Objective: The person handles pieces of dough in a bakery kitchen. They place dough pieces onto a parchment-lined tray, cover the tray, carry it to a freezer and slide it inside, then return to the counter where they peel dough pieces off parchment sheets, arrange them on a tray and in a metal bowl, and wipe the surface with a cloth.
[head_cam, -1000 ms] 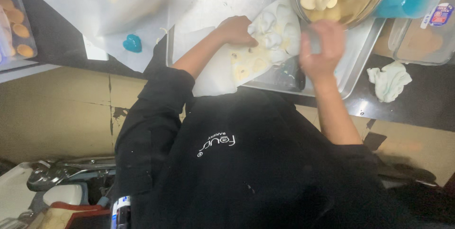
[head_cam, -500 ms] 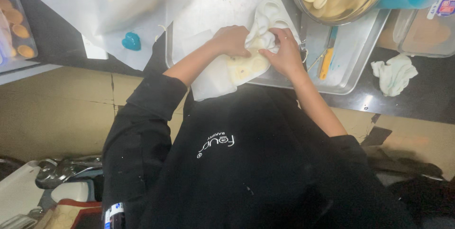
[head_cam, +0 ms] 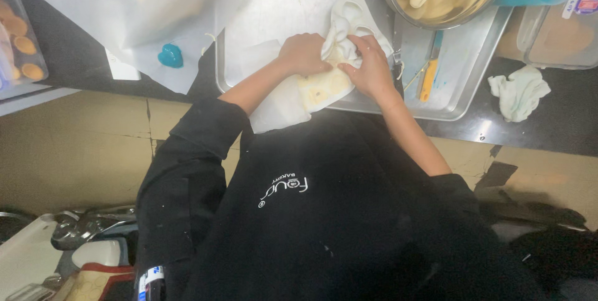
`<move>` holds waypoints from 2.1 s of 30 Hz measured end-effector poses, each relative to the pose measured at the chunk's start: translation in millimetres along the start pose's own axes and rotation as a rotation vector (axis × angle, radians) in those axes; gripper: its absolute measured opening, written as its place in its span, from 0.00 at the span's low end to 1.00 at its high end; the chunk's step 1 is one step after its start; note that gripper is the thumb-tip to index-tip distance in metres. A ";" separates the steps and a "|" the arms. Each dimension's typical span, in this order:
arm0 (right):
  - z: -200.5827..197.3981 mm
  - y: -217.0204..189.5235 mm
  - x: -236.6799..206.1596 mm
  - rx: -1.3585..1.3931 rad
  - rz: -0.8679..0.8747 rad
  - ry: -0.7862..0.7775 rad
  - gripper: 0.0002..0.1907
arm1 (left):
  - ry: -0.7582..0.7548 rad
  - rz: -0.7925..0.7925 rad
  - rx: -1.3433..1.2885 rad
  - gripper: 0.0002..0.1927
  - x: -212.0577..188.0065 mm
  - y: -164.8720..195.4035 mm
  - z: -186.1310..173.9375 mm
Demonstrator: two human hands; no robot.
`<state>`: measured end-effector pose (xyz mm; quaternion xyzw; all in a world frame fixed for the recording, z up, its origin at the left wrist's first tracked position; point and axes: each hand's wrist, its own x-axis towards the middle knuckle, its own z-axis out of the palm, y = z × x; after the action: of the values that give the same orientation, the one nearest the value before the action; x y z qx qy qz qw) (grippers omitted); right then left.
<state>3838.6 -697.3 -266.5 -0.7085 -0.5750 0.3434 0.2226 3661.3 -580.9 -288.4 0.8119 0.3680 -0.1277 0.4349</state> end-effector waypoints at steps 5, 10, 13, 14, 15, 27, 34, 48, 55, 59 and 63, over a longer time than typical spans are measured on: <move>-1.6 1.4 0.4 -0.003 -0.003 -0.022 0.31 | -0.010 -0.006 -0.012 0.21 4.4 -5.9 5.5; 0.9 3.6 0.7 -0.004 -0.011 -0.004 0.31 | -0.002 -0.004 -0.021 0.21 5.1 -7.4 7.7; 6.4 4.0 0.7 -0.013 -0.019 0.043 0.29 | 0.004 0.015 -0.004 0.20 1.8 -7.8 8.8; 8.7 4.0 0.8 -0.005 -0.011 0.055 0.28 | 0.007 0.034 0.014 0.19 0.7 -8.0 9.1; 11.0 4.1 1.1 0.002 -0.001 0.066 0.27 | 0.009 0.053 0.031 0.19 -0.1 -7.9 9.8; 34.5 -3.8 1.7 -0.115 -0.048 0.178 0.14 | 0.047 0.164 -0.074 0.17 -11.3 -20.8 6.5; 29.5 -5.5 13.4 -0.086 0.039 0.149 0.10 | -0.047 0.175 -0.082 0.20 -9.6 -20.9 6.8; 5.5 -25.5 24.9 0.070 -0.175 0.228 0.24 | 0.031 0.061 -0.572 0.22 14.3 -43.3 -14.6; 19.5 -21.9 8.5 -0.134 -0.411 0.206 0.29 | 0.163 -0.044 -0.457 0.22 12.9 -33.6 -28.0; 39.5 -17.2 9.7 -0.259 -0.479 0.289 0.26 | 0.246 -0.032 -0.401 0.22 16.9 -31.0 -28.3; 45.4 -10.1 6.5 -0.306 -0.565 0.353 0.21 | 0.239 -0.061 -0.446 0.23 21.2 -37.2 -22.7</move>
<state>3798.9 -692.2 -291.0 -0.5950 -0.7455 0.0507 0.2959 3647.2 -539.3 -309.0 0.6938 0.4603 0.0405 0.5524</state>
